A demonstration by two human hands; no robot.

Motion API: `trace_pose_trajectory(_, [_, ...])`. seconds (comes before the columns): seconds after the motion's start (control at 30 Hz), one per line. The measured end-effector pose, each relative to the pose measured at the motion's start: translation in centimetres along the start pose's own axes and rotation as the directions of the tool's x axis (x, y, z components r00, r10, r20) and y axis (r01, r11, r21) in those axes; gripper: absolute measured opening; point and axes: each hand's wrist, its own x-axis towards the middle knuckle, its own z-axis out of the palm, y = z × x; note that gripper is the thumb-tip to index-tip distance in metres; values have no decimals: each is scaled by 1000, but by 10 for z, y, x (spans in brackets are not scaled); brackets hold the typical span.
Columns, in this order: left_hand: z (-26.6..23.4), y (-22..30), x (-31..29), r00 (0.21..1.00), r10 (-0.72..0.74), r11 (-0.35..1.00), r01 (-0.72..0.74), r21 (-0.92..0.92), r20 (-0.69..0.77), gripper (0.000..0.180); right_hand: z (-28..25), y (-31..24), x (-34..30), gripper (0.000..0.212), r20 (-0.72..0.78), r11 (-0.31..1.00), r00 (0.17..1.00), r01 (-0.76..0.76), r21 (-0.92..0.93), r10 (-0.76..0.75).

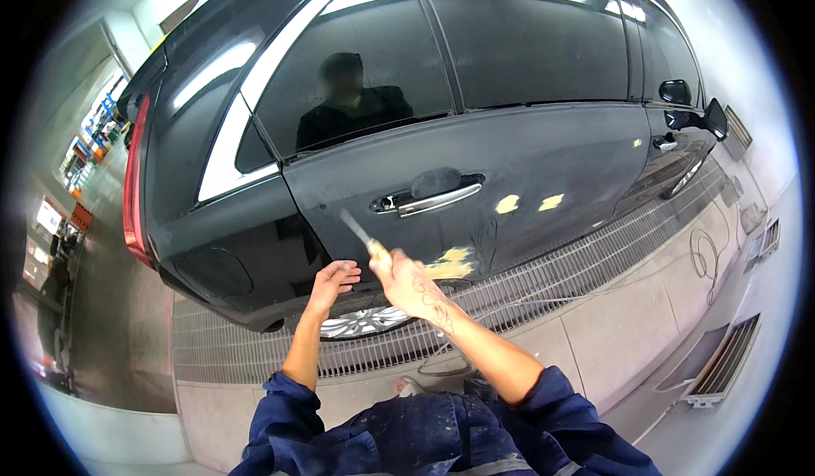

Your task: The person applies a yellow substance from a syringe-like tool onto the front bumper and side door of a black car. They move along the vehicle, applying the substance in small patches and occasionally touching the surface with their hand.

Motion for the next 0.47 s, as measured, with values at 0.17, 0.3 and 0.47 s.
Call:
trace_pose_trajectory(0.17, [-11, 24, 3, 998, 35, 996, -39, -82, -52, 35, 3, -4, 4, 53, 7, 994, 997, 76, -82, -76])
trace_pose_trajectory(0.3, [-20, 41, 4, 994, 66, 992, -76, -102, -91, 35, -2, 21, -3, 53, -47, 996, 998, 36, -86, -40])
trace_pose_trajectory(0.47, [-34, 38, 7, 994, 53, 992, -63, -106, -94, 38, 13, 59, -22, 56, 51, 996, 998, -27, -86, 31])
